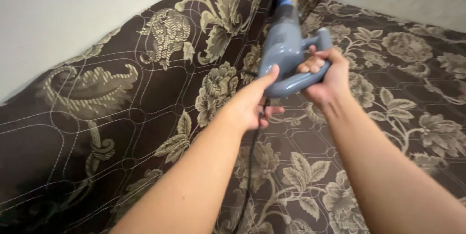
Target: The person vacuums the surface and edges of a mattress using a handheld vacuum cleaner.
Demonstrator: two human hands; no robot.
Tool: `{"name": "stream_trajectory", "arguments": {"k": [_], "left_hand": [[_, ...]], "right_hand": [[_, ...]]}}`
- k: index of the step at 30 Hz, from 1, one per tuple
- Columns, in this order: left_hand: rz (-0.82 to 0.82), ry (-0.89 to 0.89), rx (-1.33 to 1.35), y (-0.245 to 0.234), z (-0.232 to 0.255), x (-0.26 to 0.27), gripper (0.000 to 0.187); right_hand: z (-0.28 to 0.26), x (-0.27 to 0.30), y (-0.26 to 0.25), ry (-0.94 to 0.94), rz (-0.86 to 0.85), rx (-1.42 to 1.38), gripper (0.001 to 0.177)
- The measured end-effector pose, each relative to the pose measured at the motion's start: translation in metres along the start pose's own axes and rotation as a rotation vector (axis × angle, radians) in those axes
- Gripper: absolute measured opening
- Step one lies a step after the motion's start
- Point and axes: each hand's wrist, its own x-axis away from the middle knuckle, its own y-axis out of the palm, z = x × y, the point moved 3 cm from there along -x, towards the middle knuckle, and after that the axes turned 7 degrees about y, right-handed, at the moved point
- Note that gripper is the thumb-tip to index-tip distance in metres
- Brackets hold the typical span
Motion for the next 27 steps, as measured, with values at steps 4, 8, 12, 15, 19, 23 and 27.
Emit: {"name": "stream_trajectory", "arguments": {"k": [4,8,12,15,19,23,27], "left_hand": [[0.038,0.064,0.396,0.004,-0.047,-0.016,0.038],[0.084,0.126,0.609,0.003,-0.08,0.012,0.018],[0.282,0.195,0.608,0.005,-0.091,0.075,0.012],[0.294,0.222,0.68,0.011,-0.092,0.115,0.012],[0.389,0.271,0.671,0.024,-0.098,0.162,0.012],[0.41,0.293,0.685,0.034,-0.105,0.192,0.011],[0.36,0.316,0.704,0.034,-0.094,0.186,0.012]], "right_hand": [[0.024,0.054,0.009,0.009,-0.031,0.068,0.018],[0.045,0.104,0.015,0.045,-0.048,0.056,0.018],[0.061,0.147,0.024,0.086,-0.084,0.03,0.021],[0.067,0.175,0.031,0.099,-0.082,0.045,0.021],[0.069,0.214,0.042,0.117,-0.129,0.068,0.022],[0.068,0.242,0.049,0.097,-0.181,0.121,0.022],[0.064,0.236,0.064,0.104,-0.197,0.122,0.019]]}}
